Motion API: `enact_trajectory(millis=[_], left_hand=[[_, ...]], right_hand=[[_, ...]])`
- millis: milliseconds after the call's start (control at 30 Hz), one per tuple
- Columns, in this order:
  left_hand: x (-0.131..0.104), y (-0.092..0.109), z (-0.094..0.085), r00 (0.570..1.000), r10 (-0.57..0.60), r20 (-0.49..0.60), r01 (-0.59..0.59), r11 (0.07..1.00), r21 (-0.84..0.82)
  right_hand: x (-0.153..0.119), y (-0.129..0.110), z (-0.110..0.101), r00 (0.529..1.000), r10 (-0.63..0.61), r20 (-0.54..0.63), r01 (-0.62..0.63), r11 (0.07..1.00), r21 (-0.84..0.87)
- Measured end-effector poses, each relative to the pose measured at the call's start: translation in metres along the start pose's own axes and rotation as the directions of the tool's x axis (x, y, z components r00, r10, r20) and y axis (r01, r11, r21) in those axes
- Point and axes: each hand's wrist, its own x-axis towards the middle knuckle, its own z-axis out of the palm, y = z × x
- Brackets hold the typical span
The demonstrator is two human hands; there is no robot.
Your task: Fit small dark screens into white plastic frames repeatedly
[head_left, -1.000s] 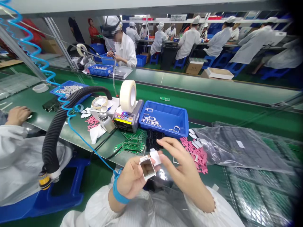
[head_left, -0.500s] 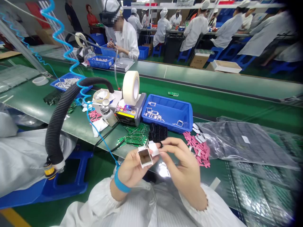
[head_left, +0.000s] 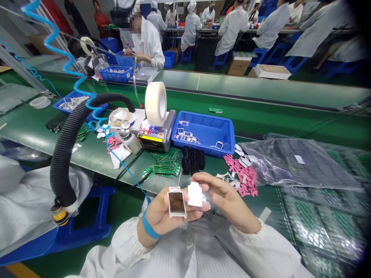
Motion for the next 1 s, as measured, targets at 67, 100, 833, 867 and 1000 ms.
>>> enact_trajectory(millis=[67, 100, 833, 867, 1000], left_hand=[[0.001, -0.002, 0.006, 1.0, -0.02, 0.004, 0.02, 1.0, -0.005], [0.002, -0.002, 0.009, 0.999, -0.028, 0.016, 0.028, 1.0, -0.013], [0.023, -0.02, 0.023, 0.912, 0.237, -0.335, -0.189, 0.967, 0.171], [0.023, -0.021, 0.023, 0.908, 0.236, -0.346, -0.186, 0.967, 0.172], [0.025, -0.027, 0.017, 0.887, 0.246, -0.39, -0.199, 0.967, 0.158]], right_hand=[[0.006, -0.011, 0.007, 0.994, -0.01, 0.108, -0.015, 0.974, 0.227], [0.009, -0.014, 0.012, 0.99, -0.019, 0.142, -0.026, 0.952, 0.305], [-0.002, -0.057, 0.025, 0.868, -0.49, -0.081, 0.13, 0.381, -0.915], [-0.001, -0.056, 0.026, 0.866, -0.49, -0.097, 0.116, 0.385, -0.916], [0.002, -0.047, 0.034, 0.864, -0.476, -0.162, 0.068, 0.43, -0.9]])
